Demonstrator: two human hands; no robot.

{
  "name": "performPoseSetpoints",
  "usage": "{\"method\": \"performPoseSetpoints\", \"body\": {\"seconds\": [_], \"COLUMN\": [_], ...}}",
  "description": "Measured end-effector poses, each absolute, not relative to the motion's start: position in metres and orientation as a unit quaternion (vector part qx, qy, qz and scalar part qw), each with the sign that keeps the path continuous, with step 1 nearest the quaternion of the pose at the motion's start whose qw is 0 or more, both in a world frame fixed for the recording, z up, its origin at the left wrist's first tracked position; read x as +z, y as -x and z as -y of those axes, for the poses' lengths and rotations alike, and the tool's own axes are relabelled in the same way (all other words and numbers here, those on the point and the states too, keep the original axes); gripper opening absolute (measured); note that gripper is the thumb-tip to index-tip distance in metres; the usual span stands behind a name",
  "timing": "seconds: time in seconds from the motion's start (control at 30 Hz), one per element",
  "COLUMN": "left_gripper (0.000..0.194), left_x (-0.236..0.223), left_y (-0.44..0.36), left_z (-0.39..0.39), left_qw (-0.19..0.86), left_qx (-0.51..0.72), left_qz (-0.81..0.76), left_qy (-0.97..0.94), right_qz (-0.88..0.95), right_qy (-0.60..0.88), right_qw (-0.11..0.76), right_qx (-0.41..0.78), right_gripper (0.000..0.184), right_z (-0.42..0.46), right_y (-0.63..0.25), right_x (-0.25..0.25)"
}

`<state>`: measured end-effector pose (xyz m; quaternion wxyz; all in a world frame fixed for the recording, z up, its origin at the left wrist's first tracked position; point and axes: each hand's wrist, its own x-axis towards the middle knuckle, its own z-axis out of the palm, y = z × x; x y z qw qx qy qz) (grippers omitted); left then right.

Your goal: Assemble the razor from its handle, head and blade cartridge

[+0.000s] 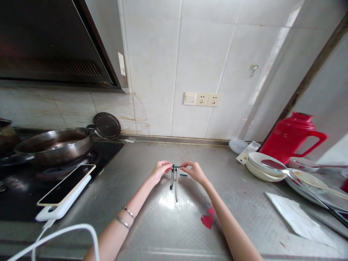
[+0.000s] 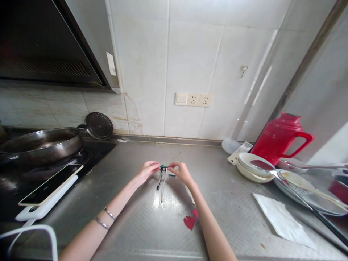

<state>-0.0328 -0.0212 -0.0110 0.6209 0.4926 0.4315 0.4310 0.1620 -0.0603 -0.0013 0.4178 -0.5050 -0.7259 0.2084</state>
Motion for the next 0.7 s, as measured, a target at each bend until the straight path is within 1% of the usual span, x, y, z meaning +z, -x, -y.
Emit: {"method": "performPoseSetpoints", "body": {"seconds": [0.1,0.2,0.3,0.43,0.6,0.7], "left_gripper": [0.015,0.019,0.022,0.021,0.019,0.019], "left_x": [-0.013,-0.014,-0.017,-0.019,-0.018,-0.017], "left_y": [0.034,0.034,0.034,0.033,0.032,0.031], "left_z": [0.02,0.019,0.02,0.023,0.027,0.028], "left_qw": [0.549,0.501,0.492,0.485,0.47,0.443], "left_qx": [0.424,0.393,0.349,0.301,0.282,0.278], "left_qz": [-0.462,-0.483,-0.496,-0.513,-0.519,-0.532], "left_qy": [-0.552,-0.601,-0.625,-0.641,-0.656,-0.666], "right_qz": [0.72,0.724,0.732,0.738,0.74,0.747], "right_qy": [0.534,0.539,0.534,0.534,0.537,0.54], "right_qw": [0.397,0.384,0.373,0.363,0.358,0.345], "right_qx": [0.197,0.195,0.2,0.197,0.187,0.177], "right_gripper": [0.018,0.016,0.016,0.016,0.013,0.012], "right_z": [0.055,0.051,0.049,0.049,0.046,0.043], "right_y": [-0.179,-0.193,-0.198,-0.196,-0.197,-0.198], "right_x": [-0.01,-0.018,-0.023,-0.026,-0.033,-0.039]}}
